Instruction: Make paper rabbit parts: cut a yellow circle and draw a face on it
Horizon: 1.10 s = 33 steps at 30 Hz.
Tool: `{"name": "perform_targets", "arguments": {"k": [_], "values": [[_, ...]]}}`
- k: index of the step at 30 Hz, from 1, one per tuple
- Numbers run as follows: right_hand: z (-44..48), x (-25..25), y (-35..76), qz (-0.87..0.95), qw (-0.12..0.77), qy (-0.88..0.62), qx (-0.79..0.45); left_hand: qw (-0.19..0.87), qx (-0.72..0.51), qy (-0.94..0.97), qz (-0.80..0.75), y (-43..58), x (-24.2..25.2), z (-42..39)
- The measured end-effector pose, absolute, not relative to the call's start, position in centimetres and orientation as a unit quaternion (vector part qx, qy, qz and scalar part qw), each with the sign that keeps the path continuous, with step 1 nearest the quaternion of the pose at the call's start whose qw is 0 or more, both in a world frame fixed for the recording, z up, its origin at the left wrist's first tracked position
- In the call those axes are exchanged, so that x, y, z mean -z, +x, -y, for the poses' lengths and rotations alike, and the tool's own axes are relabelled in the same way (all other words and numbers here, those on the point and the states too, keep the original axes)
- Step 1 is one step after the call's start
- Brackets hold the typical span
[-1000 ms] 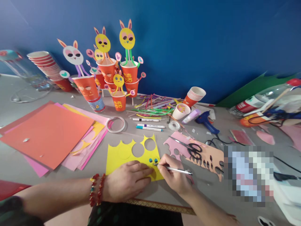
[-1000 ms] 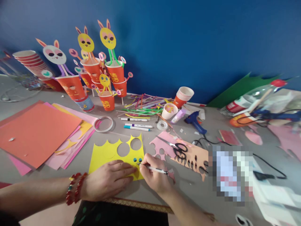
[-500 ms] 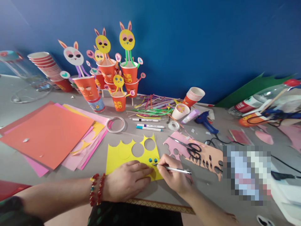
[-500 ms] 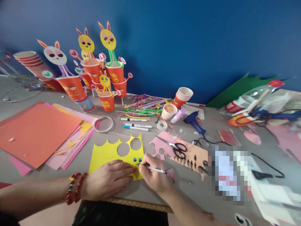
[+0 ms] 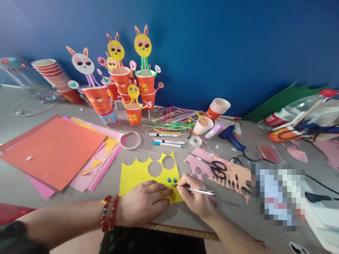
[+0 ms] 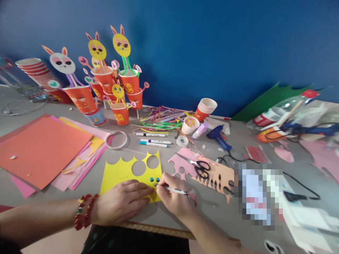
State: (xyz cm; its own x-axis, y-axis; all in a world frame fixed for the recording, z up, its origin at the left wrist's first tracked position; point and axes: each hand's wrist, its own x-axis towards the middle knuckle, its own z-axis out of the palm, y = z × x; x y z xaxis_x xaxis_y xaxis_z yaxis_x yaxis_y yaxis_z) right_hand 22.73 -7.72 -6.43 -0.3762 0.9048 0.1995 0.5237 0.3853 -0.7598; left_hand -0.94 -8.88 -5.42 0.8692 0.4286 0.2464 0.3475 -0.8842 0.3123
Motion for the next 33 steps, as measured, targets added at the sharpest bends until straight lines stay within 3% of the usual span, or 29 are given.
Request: {"name": "perform_targets", "arguments": {"k": [33], "values": [[7.83, 6.81, 22.94, 0.757, 0.328, -0.47, -0.316, 0.121, -0.142, 0.961, -0.203, -1.03, 5.55, 8.91]]}}
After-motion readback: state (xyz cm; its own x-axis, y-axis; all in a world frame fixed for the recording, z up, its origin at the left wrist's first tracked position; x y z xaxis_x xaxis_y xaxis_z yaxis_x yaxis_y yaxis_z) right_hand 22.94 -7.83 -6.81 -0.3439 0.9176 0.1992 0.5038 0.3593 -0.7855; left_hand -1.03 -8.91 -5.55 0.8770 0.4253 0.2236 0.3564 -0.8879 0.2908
